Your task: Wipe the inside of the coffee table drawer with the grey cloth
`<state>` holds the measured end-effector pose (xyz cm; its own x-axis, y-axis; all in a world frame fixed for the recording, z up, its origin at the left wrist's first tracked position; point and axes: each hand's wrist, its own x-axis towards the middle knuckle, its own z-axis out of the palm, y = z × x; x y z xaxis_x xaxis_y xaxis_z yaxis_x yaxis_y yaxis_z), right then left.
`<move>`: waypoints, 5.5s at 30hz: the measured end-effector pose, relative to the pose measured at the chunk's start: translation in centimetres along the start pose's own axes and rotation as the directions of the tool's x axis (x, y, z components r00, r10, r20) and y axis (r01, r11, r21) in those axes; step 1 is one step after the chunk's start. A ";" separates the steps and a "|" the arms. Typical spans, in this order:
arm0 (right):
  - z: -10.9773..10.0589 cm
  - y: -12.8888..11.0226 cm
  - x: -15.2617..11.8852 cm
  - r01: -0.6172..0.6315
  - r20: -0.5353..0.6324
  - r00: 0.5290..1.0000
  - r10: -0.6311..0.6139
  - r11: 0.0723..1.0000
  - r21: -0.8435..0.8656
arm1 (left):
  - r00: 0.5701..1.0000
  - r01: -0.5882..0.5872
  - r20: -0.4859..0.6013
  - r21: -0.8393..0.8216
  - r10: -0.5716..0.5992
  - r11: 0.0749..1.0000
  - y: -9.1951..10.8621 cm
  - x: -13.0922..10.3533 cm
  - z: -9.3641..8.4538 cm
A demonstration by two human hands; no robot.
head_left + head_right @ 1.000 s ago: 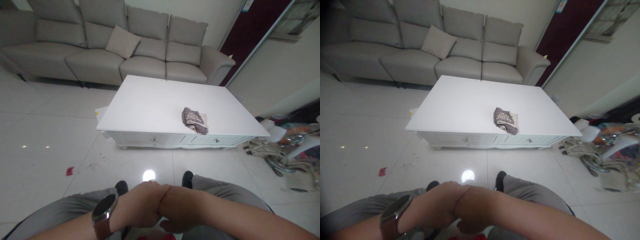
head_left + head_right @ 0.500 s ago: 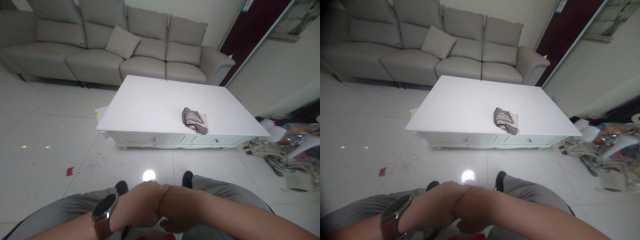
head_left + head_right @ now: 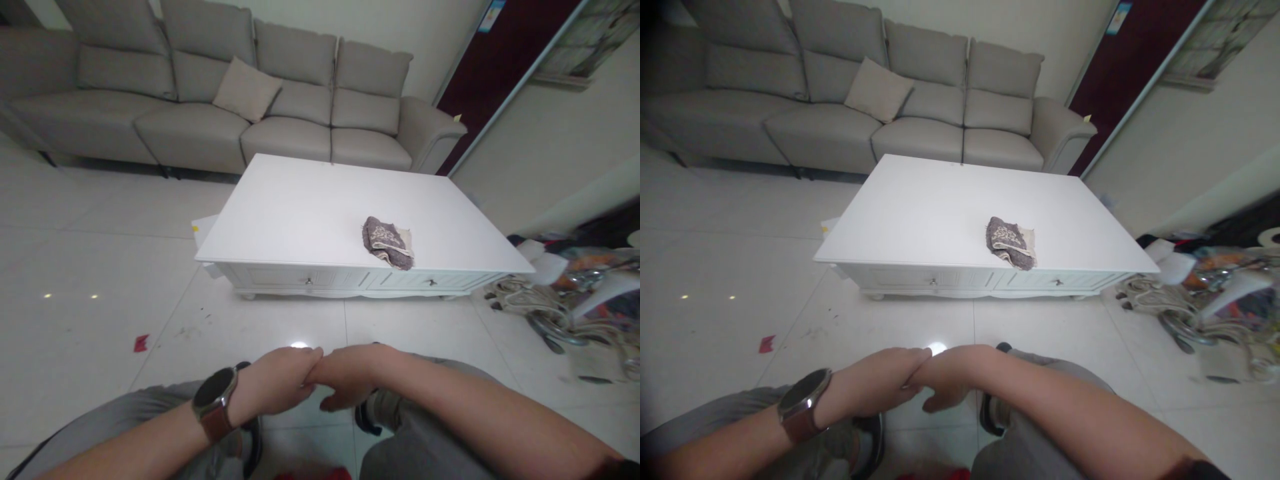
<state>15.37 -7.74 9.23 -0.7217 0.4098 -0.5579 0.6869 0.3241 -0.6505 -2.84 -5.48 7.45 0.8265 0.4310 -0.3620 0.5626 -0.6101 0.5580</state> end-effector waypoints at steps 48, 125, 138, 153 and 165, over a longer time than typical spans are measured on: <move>-6.7 15.3 18.0 -0.621 -0.306 0.763 0.569 0.777 -0.105 | 0.950 0.312 -0.030 0.160 -0.311 0.937 -12.6 4.2 -4.8; -0.7 10.4 1.2 -0.610 -0.448 0.786 0.426 0.650 -0.453 | 0.980 0.186 -0.161 0.504 -0.119 0.844 -10.2 5.4 -0.4; -0.2 11.1 2.6 -0.637 -0.460 0.766 0.448 0.623 -0.454 | 0.976 0.212 -0.150 0.504 -0.157 0.837 -8.7 5.0 -1.2; -0.1 11.2 3.1 -0.618 -0.424 0.784 0.455 0.638 -0.459 | 0.973 0.229 -0.140 0.477 -0.184 0.849 -8.1 4.9 -1.4; 0.2 10.8 3.7 -0.629 -0.391 0.777 0.494 0.632 -0.453 | 0.977 0.213 -0.131 0.477 -0.170 0.853 -8.5 4.9 -0.8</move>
<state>20.08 -2.92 0.00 -0.1883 0.8115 -0.5531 0.9269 0.3330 0.1730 -3.60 2.34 1.50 0.7091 0.6120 -0.3502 0.6648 -0.7458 0.0429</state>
